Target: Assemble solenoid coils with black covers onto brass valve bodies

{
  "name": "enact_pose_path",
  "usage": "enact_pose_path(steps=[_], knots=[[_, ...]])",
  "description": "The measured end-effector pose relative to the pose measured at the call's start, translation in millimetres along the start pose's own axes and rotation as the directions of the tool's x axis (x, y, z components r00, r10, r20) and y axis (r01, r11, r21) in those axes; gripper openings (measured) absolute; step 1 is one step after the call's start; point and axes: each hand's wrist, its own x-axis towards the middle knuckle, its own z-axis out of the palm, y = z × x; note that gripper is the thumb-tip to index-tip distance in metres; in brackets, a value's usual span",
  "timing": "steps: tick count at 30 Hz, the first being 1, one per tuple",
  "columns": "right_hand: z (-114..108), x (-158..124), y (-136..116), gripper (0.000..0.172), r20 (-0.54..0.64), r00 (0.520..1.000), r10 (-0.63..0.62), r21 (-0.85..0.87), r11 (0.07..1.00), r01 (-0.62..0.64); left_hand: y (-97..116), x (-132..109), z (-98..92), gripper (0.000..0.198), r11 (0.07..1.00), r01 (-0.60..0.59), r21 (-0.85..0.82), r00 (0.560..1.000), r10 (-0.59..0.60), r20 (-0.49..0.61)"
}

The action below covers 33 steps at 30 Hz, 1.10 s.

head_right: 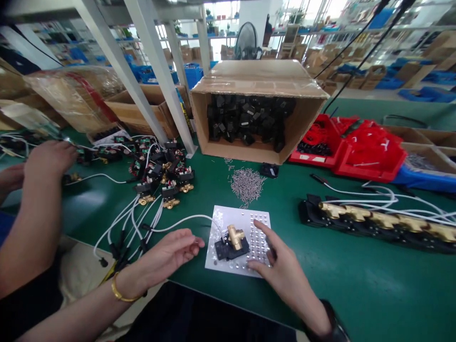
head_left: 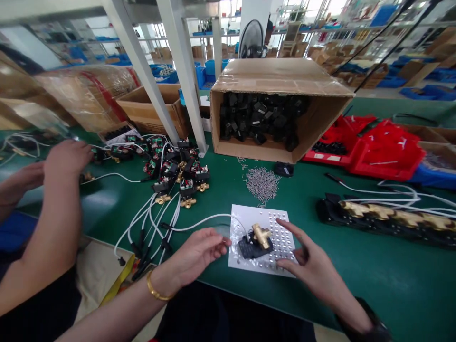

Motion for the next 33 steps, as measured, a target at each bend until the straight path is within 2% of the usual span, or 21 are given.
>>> enact_pose_path(steps=[1,3,5,7,11,14,19,23,28,33], knots=[[3,6,5,0.072,0.07,0.996,-0.05,-0.024,0.998,0.052,-5,4,-5.6,0.024,0.998,0.003,0.064,1.0,-0.001,-0.023],[17,17,12,0.069,0.197,0.971,-0.135,-0.019,0.99,0.141,-11,18,-11.4,0.024,0.981,-0.069,0.181,0.995,0.08,-0.056],[32,21,16,0.062,0.238,0.957,-0.167,-0.015,0.984,0.176,-13,35,-12.7,0.023,0.955,-0.158,0.25,0.978,0.186,-0.09],[44,18,20,0.057,0.18,0.971,-0.159,-0.044,0.984,0.17,-15,49,-11.1,0.023,0.941,-0.197,0.274,0.965,0.235,-0.114],[55,4,25,0.052,0.061,0.991,-0.121,-0.106,0.986,0.127,-25,62,-2.7,0.024,0.933,-0.198,0.3,0.967,0.236,-0.095],[58,-1,27,0.052,0.04,0.991,-0.124,-0.138,0.982,0.129,-28,67,3.1,0.024,0.924,-0.209,0.319,0.97,0.238,-0.055],[59,1,29,0.053,0.034,0.988,-0.15,-0.16,0.975,0.153,-19,73,4.9,0.03,0.9,-0.228,0.37,0.967,0.253,-0.018],[61,0,30,0.053,0.025,0.99,-0.136,-0.183,0.973,0.138,-20,76,5.3,0.017,0.864,-0.228,0.449,0.967,0.256,0.0],[62,0,32,0.054,0.032,0.992,-0.12,-0.183,0.975,0.124,-28,83,5.1,0.003,0.752,-0.296,0.589,0.949,0.301,0.092],[63,0,34,0.055,0.031,0.994,-0.104,-0.177,0.978,0.108,-25,89,3.5,0.007,0.572,-0.426,0.701,0.897,0.37,0.242]])
